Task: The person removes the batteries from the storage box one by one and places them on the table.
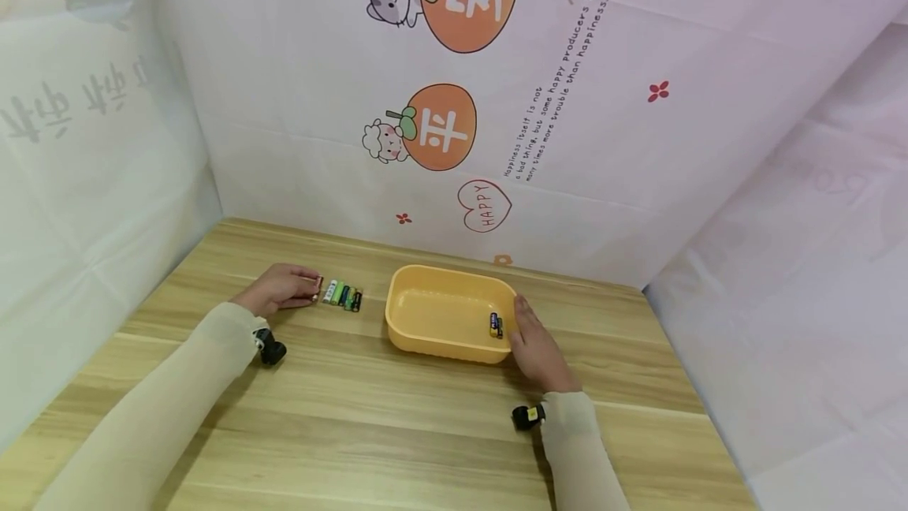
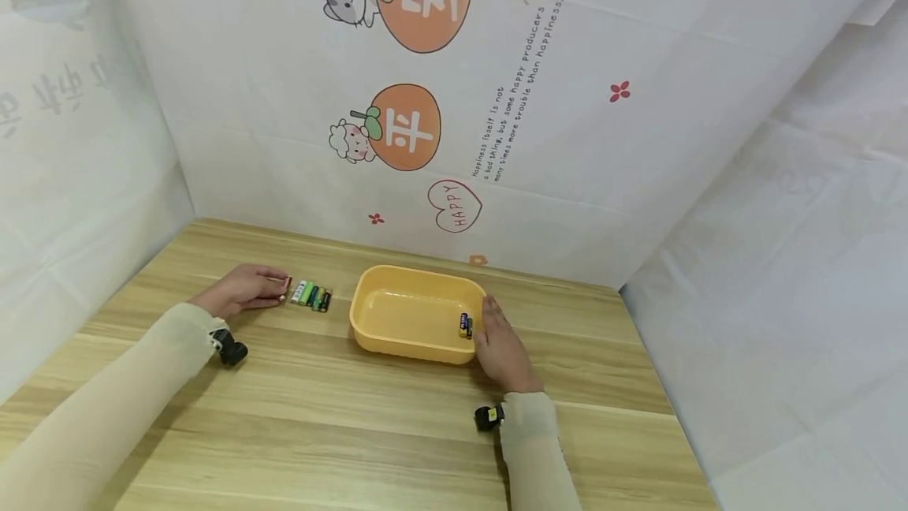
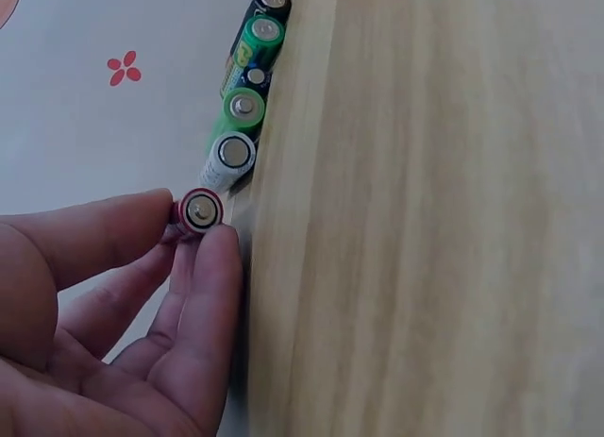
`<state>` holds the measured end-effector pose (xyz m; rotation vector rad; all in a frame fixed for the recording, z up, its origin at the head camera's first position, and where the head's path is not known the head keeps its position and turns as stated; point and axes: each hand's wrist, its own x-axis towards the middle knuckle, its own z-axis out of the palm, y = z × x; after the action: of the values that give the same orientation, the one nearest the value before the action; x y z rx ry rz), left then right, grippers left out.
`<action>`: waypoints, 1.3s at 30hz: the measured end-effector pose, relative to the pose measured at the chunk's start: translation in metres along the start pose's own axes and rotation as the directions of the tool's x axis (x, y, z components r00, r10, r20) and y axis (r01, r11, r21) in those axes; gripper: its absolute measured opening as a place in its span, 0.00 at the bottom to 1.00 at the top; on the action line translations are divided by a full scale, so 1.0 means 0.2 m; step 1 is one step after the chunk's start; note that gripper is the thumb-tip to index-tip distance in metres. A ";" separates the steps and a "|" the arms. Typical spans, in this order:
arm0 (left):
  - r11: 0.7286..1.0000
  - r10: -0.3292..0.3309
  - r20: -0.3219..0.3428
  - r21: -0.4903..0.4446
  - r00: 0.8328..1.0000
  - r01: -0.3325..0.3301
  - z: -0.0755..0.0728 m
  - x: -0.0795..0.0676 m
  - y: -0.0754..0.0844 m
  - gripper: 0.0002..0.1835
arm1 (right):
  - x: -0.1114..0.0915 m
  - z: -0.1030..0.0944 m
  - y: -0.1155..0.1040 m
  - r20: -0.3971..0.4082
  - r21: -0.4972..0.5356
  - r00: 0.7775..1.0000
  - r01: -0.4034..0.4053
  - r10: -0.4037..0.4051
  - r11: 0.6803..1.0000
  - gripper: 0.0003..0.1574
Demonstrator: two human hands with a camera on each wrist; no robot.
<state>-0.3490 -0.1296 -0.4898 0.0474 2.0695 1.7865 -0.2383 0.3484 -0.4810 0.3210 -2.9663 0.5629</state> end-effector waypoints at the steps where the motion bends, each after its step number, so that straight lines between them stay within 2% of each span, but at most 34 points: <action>1: 1.000 0.001 -0.002 0.015 1.000 -0.001 0.01 0.00 0.01 0.27 | 0.00 0.00 0.00 0.001 -0.001 1.000 -0.001 0.001 1.000 0.36; 7: 0.997 -0.018 -0.026 0.080 1.000 0.019 0.04 -0.01 0.06 0.24 | 0.00 0.00 0.00 0.000 0.002 1.000 -0.008 0.008 1.000 0.37; 14: 0.988 -0.044 -0.046 0.145 0.998 0.050 0.05 0.01 0.06 0.18 | 0.00 0.00 -0.01 -0.011 0.013 1.000 0.012 -0.012 1.000 0.36; 21: 0.983 -0.040 -0.064 0.178 0.997 0.051 0.05 0.03 0.05 0.19 | 0.01 0.01 -0.01 -0.013 0.013 1.000 0.011 -0.011 1.000 0.36; 26: 0.982 -0.036 -0.086 0.182 0.996 0.052 0.05 0.05 0.05 0.19 | 0.01 0.01 0.00 -0.011 0.023 1.000 -0.017 0.017 1.000 0.37; 39: 0.985 -0.036 -0.118 0.164 0.992 0.056 0.07 0.04 0.04 0.19 | 0.00 0.00 -0.01 -0.008 0.013 1.000 -0.010 0.010 1.000 0.36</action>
<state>-0.3538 -0.1126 -0.4863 -0.0566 2.2784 1.6191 -0.2381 0.3465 -0.4800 0.3041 -2.9595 0.5837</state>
